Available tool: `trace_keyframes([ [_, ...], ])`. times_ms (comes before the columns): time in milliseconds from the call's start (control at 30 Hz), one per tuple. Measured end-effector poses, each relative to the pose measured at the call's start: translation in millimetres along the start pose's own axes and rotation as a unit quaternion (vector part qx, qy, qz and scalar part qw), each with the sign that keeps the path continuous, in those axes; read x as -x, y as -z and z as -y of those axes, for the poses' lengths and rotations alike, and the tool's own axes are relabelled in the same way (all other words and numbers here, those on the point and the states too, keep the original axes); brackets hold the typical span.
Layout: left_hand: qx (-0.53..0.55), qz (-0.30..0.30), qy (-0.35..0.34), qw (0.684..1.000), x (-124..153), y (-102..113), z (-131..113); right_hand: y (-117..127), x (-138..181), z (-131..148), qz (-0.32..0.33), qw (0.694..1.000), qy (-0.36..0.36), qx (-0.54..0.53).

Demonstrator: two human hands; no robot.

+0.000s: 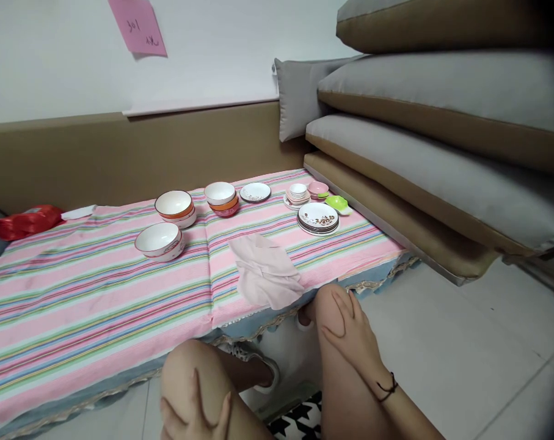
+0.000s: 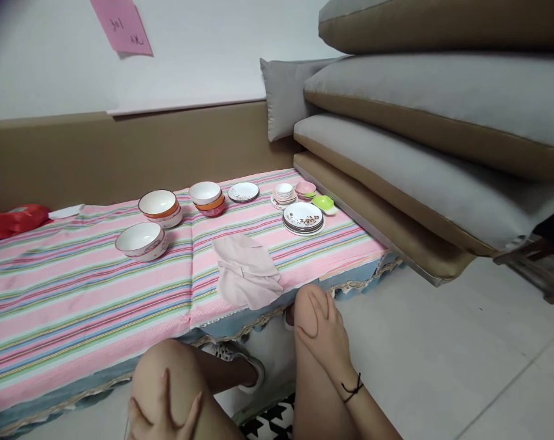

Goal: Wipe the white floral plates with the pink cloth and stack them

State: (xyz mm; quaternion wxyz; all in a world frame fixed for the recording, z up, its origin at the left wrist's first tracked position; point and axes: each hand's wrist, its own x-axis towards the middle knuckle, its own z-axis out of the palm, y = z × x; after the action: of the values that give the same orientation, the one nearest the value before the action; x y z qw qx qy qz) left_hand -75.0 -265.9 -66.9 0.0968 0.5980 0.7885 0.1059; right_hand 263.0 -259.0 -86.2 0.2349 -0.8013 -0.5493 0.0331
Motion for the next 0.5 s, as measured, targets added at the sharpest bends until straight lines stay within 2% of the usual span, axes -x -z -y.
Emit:
trace_keyframes([
  [100, -0.01, -0.017, 0.078, 0.997, -24.2, 10.8, -16.0, 0.3, -17.3, 3.0, 0.0, 1.0, 0.011, -0.014],
  [200, -0.03, -0.007, 0.105, 0.994, -51.0, 13.0, -21.4, 2.0, -32.0, 5.8, 0.018, 0.999, -0.012, -0.029],
  [300, -0.032, 0.005, 0.113, 0.993, -70.3, 11.9, -16.1, 2.5, -42.7, 5.4, 0.042, 0.997, -0.056, -0.04],
  [400, -0.035, -0.007, 0.115, 0.993, -70.6, 11.2, -9.5, 2.2, -43.2, 2.0, 0.052, 0.996, -0.055, -0.055],
  [500, -0.037, -0.041, 0.088, 0.995, -52.5, 9.5, -5.8, 3.5, -25.8, -1.6, 0.037, 0.998, -0.006, -0.051],
])
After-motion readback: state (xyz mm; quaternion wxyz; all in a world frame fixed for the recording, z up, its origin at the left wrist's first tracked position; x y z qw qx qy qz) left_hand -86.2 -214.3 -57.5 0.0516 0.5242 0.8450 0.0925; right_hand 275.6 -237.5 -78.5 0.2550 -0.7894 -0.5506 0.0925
